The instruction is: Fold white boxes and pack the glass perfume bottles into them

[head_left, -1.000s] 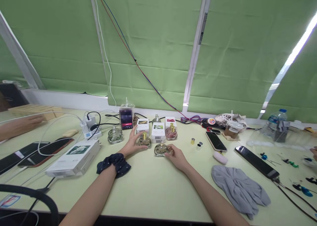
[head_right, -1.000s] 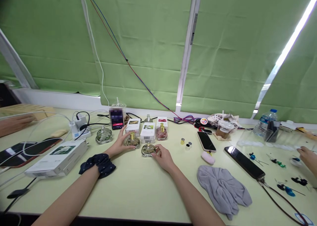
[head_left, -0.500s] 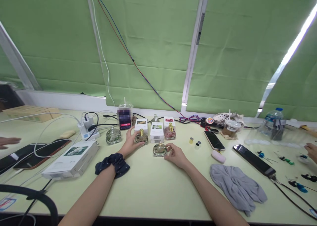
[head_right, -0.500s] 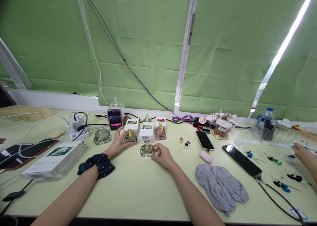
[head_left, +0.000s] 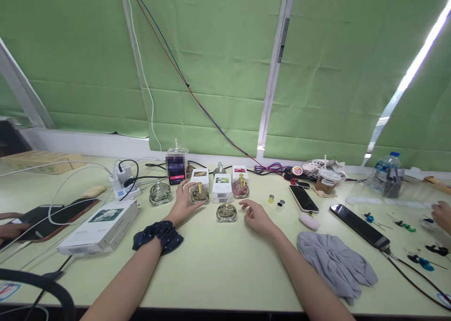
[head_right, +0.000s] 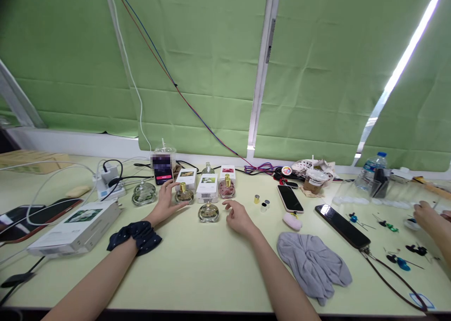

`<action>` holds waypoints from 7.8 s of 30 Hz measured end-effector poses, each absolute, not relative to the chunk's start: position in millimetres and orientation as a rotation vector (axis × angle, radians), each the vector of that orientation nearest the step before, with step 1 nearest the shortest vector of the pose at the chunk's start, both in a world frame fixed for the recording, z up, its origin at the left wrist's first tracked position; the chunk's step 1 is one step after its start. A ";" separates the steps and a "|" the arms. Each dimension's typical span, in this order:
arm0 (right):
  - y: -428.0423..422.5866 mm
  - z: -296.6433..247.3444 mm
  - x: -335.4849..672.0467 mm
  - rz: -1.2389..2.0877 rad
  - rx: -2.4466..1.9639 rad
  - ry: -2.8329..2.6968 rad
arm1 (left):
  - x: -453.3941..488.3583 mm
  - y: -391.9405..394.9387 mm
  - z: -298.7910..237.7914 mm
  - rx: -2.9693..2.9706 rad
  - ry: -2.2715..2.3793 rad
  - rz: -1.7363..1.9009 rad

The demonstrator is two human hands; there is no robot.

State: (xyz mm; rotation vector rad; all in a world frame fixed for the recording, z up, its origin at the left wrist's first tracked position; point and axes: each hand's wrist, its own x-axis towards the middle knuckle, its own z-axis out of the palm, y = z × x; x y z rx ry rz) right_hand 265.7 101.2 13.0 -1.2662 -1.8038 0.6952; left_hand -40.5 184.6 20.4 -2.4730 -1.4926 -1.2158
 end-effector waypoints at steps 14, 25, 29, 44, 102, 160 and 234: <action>120.6 8.2 287.0 0.199 -1.961 -1.388 | 9.1 137.6 36.1 -2.355 -1.046 -1.390; 137.3 -6.4 297.2 0.319 -1.858 -1.251 | 43.0 119.4 28.5 -2.720 -0.875 -1.261; 141.0 -10.4 299.8 0.342 -1.796 -1.203 | 48.3 121.3 26.6 -2.763 -0.815 -1.239; 129.9 9.0 274.6 1.094 -1.245 -0.921 | 52.9 122.3 29.8 -2.813 -0.845 -1.358; 100.2 41.0 265.3 0.871 -1.077 -1.265 | 52.5 117.0 20.7 -3.043 -1.120 -1.341; 106.6 18.4 296.5 0.669 -1.537 -1.823 | 54.7 113.9 22.0 -3.025 -1.107 -1.306; 99.9 18.1 250.1 0.687 -1.067 -1.789 | 38.2 112.0 29.7 -3.070 -1.077 -1.265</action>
